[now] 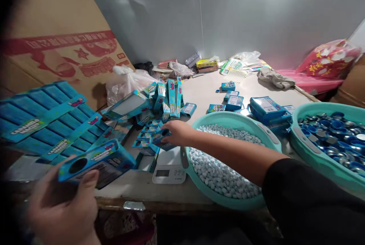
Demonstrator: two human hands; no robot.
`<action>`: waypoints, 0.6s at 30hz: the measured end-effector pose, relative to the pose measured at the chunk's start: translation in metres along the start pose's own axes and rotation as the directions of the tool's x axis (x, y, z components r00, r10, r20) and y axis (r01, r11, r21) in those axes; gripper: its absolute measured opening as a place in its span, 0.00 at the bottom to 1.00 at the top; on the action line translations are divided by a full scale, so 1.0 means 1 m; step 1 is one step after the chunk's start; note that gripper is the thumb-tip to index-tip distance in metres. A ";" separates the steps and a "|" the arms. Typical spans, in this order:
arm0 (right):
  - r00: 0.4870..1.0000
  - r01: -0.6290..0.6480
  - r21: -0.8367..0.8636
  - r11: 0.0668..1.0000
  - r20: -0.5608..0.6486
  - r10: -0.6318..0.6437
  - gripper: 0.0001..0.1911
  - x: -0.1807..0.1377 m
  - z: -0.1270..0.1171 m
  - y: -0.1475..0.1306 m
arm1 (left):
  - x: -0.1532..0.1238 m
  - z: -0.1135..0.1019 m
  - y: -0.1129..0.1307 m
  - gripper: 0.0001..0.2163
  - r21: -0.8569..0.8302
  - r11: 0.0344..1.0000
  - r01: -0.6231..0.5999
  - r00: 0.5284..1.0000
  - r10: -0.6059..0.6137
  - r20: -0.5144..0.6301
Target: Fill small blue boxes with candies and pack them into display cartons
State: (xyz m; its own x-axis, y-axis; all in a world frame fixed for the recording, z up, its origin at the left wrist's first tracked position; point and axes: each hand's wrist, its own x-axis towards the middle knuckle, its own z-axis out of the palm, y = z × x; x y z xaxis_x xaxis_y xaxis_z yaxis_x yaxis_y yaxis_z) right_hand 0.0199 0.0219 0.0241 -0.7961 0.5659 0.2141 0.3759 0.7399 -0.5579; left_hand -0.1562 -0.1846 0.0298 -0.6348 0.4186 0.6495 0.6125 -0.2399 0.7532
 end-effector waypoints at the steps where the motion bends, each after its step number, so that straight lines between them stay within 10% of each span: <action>1: 0.999 -0.009 -0.008 1.000 0.035 0.010 0.23 0.004 0.005 0.003 | -0.003 0.009 0.006 0.23 -0.077 0.997 0.017 1.000 -0.019 -0.021; 7: 0.998 -0.014 0.017 1.000 0.058 0.013 0.44 -0.046 -0.050 0.011 | -0.026 0.090 0.038 0.26 -0.524 0.806 0.276 0.957 -0.177 0.231; 10: 0.993 -0.002 0.388 0.922 0.112 -0.045 0.46 -0.103 -0.085 0.007 | -0.043 0.136 0.061 0.18 -0.637 0.622 0.455 0.889 -0.273 0.368; 14: 0.910 0.005 0.635 0.772 -0.323 0.259 0.28 -0.162 -0.091 0.005 | -0.054 0.178 0.096 0.20 -0.579 0.240 0.779 0.627 -0.291 0.723; 16: 0.792 -0.018 0.490 0.872 -0.525 0.311 0.23 -0.179 -0.089 0.003 | -0.050 0.192 0.107 0.17 -0.442 0.049 0.896 0.436 -0.290 0.852; 18: 0.780 -0.129 0.234 0.964 -0.576 0.244 0.23 -0.190 -0.091 -0.004 | -0.046 0.208 0.109 0.16 -0.273 -0.092 0.958 0.225 -0.351 0.909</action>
State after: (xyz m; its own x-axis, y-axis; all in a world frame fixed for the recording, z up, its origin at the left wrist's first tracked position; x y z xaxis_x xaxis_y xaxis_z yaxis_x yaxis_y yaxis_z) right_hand 0.2124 -0.0555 0.0583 -0.2558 0.8317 0.4928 0.3542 0.5550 -0.7527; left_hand 0.0380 -0.0478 0.0608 0.0703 0.9746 -0.2128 -0.7927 0.1841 0.5811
